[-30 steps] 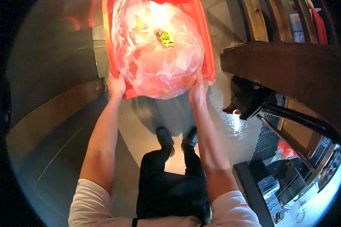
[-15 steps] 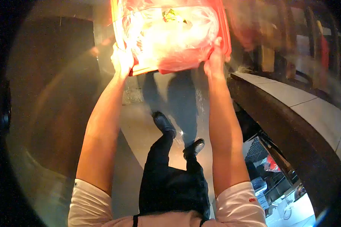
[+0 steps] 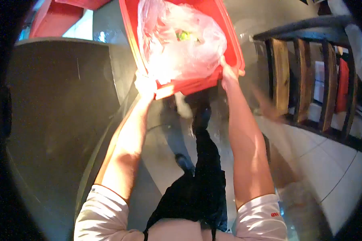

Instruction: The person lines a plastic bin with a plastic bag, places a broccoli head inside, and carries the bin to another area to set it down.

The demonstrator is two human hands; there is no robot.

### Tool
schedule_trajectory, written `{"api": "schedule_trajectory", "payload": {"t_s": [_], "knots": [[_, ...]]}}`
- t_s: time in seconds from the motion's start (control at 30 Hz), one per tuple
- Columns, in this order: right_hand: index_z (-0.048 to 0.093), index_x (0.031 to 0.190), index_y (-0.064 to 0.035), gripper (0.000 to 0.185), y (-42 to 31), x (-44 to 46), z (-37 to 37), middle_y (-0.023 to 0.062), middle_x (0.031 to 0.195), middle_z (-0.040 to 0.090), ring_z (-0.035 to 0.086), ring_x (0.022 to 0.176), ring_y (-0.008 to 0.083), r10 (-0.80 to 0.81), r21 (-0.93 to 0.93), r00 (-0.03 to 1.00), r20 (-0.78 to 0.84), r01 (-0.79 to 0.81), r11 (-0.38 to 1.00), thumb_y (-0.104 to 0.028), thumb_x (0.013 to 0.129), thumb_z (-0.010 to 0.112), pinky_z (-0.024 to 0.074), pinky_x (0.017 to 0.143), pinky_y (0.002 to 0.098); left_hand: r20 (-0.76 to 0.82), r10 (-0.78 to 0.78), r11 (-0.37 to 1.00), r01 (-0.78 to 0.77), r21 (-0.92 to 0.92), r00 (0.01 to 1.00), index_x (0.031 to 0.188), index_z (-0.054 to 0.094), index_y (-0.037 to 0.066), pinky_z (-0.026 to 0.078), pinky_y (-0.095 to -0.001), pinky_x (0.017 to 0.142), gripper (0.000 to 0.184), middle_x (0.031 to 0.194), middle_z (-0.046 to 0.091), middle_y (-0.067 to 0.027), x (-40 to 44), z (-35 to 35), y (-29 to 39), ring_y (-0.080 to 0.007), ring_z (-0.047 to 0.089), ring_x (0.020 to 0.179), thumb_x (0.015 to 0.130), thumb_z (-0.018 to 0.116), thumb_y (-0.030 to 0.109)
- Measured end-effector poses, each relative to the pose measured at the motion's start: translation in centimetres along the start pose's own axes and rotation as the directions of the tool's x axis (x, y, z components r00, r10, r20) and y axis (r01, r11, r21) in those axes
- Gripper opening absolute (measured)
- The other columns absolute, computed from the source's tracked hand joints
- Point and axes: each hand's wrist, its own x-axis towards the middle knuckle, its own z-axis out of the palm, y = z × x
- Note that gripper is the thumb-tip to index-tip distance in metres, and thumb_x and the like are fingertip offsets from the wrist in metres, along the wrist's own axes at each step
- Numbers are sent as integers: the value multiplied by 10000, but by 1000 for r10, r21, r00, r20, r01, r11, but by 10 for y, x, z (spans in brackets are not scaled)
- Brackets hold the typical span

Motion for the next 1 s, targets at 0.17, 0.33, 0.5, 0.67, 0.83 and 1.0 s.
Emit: {"api": "schedule_trajectory", "payload": {"t_s": [0.17,0.33,0.5,0.67,0.83,1.0], "knots": [[1,1378,3,1070,-21,25,3,287,1419,183,251,1321,331,-323,-577,866,-382,49,816,-449,738,729,260,1055,464,64,-252,964,245,104,966,1209,425,19,480,-455,833,518,974,618,-262,12,-4,29,-392,618,920,812,620,289],[256,1385,-28,963,-71,67,8,307,1415,240,262,1339,360,-781,-809,614,-110,402,430,-503,700,738,269,1063,417,69,-190,973,179,147,979,1269,376,-7,496,-456,817,567,932,629,-269,17,-7,29,-413,619,912,810,607,233],[412,1326,-149,723,-98,109,9,166,1104,630,585,1068,317,-478,-848,867,137,352,395,-291,707,758,443,921,394,42,-140,988,137,77,989,1225,403,20,495,-468,798,497,904,629,-277,27,10,32,-438,618,871,810,604,205],[423,1304,-156,669,-63,83,3,176,1096,631,598,1044,313,-479,-872,874,80,294,391,-190,710,727,455,907,385,136,-185,979,170,115,973,1283,355,19,491,-472,814,583,913,621,-295,27,1,9,-434,616,894,811,618,237],[379,1323,-125,696,0,36,21,153,1128,616,586,1056,272,-355,-785,926,128,314,534,-52,697,674,444,925,355,248,-68,997,56,55,966,1323,318,80,489,-481,801,607,928,621,-286,57,-49,-34,-424,617,899,804,607,204],[287,1374,-110,779,74,-24,51,164,1176,575,564,1077,270,-429,-743,900,80,340,576,2,698,657,434,939,365,275,-93,995,95,6,957,1287,376,111,466,-493,834,540,958,625,-279,44,-85,-98,-433,609,914,828,589,300]]}}
